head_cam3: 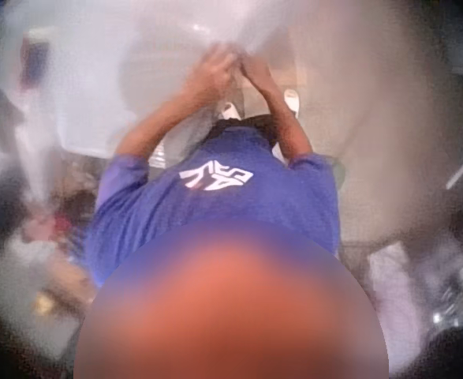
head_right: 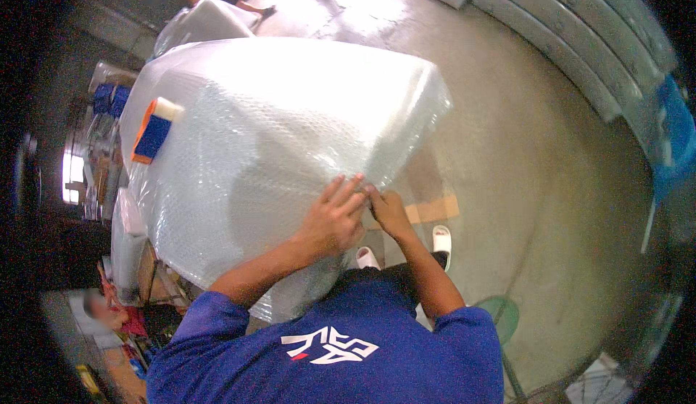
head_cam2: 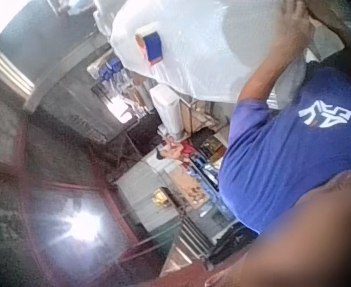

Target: The person wraps a large piece of furniture with bubble wrap and secures it using a handheld tape dispenser. They rotate the item to cover all sides and apply multiple strips of tape to ensure the wrapping stays in place.

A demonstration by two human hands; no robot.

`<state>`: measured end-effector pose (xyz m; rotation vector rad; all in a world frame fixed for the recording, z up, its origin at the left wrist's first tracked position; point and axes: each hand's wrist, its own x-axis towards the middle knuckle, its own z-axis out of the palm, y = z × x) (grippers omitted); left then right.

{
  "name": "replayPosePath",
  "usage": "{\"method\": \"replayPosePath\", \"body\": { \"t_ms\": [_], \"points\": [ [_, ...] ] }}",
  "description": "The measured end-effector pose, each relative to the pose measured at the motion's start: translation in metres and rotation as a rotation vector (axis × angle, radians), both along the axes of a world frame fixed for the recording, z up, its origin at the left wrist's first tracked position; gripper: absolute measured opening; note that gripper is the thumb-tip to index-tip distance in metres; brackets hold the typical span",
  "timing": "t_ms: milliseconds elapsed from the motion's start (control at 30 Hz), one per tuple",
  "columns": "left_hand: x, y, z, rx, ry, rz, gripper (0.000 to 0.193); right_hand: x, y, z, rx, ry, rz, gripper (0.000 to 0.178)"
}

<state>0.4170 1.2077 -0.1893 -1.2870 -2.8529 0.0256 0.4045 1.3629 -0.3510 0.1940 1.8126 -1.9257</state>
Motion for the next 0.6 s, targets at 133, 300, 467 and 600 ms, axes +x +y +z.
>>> {"method": "replayPosePath", "body": {
  "t_ms": [133,300,467,600],
  "points": [
    [0.012,-0.007,-0.007,-0.108,0.159,-0.027,0.045,-0.033,0.025,0.068,0.475,0.232,-0.942,0.032],
    [0.018,-0.015,-0.024,-0.072,0.274,-0.027,0.04,-0.129,-0.079,0.229,0.019,1.152,-0.449,0.017],
    [0.026,-0.012,-0.033,-0.01,0.171,0.059,0.045,-0.162,-0.273,0.346,0.105,1.935,0.061,0.074],
    [0.035,-0.023,-0.033,0.779,-0.548,0.403,0.048,-0.16,-0.353,0.359,0.622,1.647,0.602,0.075]
  ]
}}
